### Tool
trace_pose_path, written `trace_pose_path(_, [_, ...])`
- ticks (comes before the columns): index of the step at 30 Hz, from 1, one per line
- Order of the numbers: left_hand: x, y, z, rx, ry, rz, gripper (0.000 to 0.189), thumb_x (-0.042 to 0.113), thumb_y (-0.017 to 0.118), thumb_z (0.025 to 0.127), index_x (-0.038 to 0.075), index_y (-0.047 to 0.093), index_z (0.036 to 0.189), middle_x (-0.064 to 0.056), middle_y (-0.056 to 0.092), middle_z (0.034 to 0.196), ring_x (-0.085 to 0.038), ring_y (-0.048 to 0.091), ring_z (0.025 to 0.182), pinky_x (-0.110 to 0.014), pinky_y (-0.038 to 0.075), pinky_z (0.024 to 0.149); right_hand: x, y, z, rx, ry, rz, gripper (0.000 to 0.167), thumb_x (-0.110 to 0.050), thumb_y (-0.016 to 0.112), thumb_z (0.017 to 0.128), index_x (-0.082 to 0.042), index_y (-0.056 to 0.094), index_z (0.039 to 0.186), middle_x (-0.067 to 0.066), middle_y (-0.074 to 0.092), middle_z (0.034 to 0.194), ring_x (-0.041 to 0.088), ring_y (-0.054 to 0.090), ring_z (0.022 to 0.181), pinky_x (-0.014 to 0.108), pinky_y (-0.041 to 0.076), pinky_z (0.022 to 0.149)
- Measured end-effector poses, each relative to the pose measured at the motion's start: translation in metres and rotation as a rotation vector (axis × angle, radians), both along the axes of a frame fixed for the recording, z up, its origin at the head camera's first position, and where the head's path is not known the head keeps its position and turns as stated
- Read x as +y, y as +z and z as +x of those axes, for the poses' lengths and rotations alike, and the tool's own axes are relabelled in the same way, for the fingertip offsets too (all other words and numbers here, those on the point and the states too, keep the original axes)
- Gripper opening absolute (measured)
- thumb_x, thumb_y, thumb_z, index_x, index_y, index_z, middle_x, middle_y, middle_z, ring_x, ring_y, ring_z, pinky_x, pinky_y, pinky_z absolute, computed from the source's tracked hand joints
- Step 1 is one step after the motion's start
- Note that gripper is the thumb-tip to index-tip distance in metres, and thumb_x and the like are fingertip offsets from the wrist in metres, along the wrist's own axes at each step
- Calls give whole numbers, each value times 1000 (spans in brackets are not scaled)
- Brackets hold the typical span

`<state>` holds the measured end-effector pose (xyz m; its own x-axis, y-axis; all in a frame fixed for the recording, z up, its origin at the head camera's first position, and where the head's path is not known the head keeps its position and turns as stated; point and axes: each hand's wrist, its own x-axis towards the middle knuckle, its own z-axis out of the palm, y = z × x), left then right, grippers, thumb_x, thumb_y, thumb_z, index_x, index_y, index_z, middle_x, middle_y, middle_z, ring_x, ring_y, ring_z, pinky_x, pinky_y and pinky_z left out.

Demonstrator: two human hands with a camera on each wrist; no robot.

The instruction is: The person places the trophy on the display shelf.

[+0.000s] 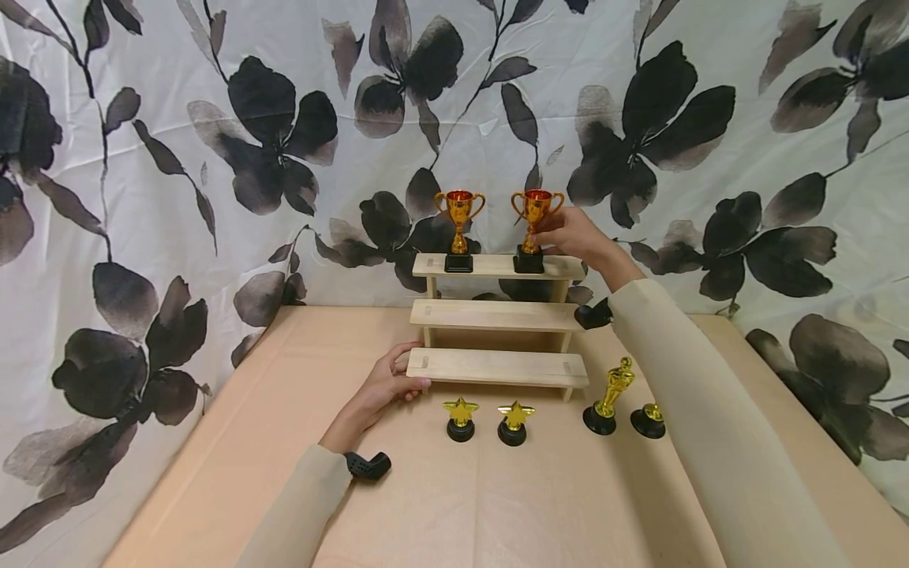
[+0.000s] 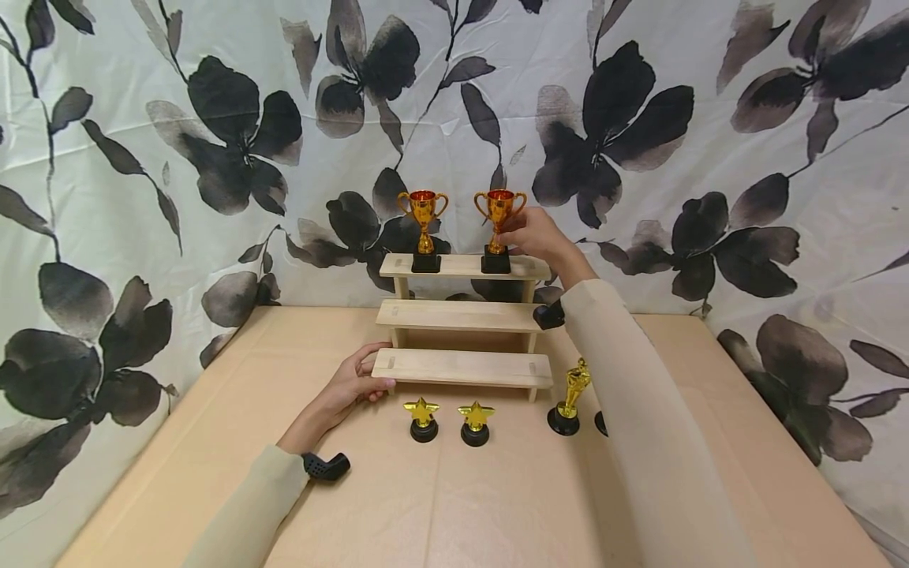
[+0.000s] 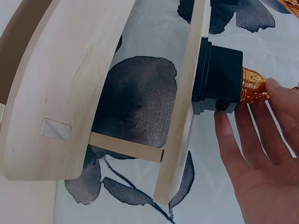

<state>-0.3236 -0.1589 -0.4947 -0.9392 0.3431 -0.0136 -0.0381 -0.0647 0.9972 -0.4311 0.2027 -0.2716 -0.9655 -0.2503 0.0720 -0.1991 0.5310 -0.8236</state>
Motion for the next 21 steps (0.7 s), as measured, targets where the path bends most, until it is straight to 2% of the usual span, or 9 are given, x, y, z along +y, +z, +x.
trace_pose_path(4, [-1, 0, 1, -1, -5, 1, 83, -2, 79, 86, 13, 36, 156, -5, 73, 98, -11, 58, 64, -20, 48, 56, 2, 1, 1, -13, -1, 14, 47, -16, 68, 101, 4, 54, 140, 25, 58, 141, 38, 60, 126, 52, 51, 109])
trace_pose_path(9, [-1, 1, 3, 4, -9, 2, 83, -2, 78, 86, 12, 35, 157, -6, 72, 98, -11, 58, 64, -20, 48, 56, 11, 4, 5, -50, -19, 56, 56, -22, 68, 101, 0, 48, 148, 23, 56, 146, 36, 60, 129, 48, 54, 106])
trace_pose_path(17, [-2, 0, 6, 14, -9, -3, 85, -3, 78, 87, 11, 34, 158, -6, 72, 98, -10, 59, 64, -20, 49, 56, 26, 19, 17, -75, -2, 143, 64, -24, 66, 102, 2, 40, 155, 26, 51, 151, 39, 57, 133, 51, 52, 109])
trace_pose_path(21, [-1, 0, 6, 15, -12, -3, 83, -4, 77, 87, 12, 35, 157, -5, 72, 97, -10, 60, 65, -20, 49, 56, 35, 27, 28, -92, -17, 182, 69, -27, 66, 102, 3, 36, 156, 27, 49, 152, 40, 53, 136, 55, 48, 112])
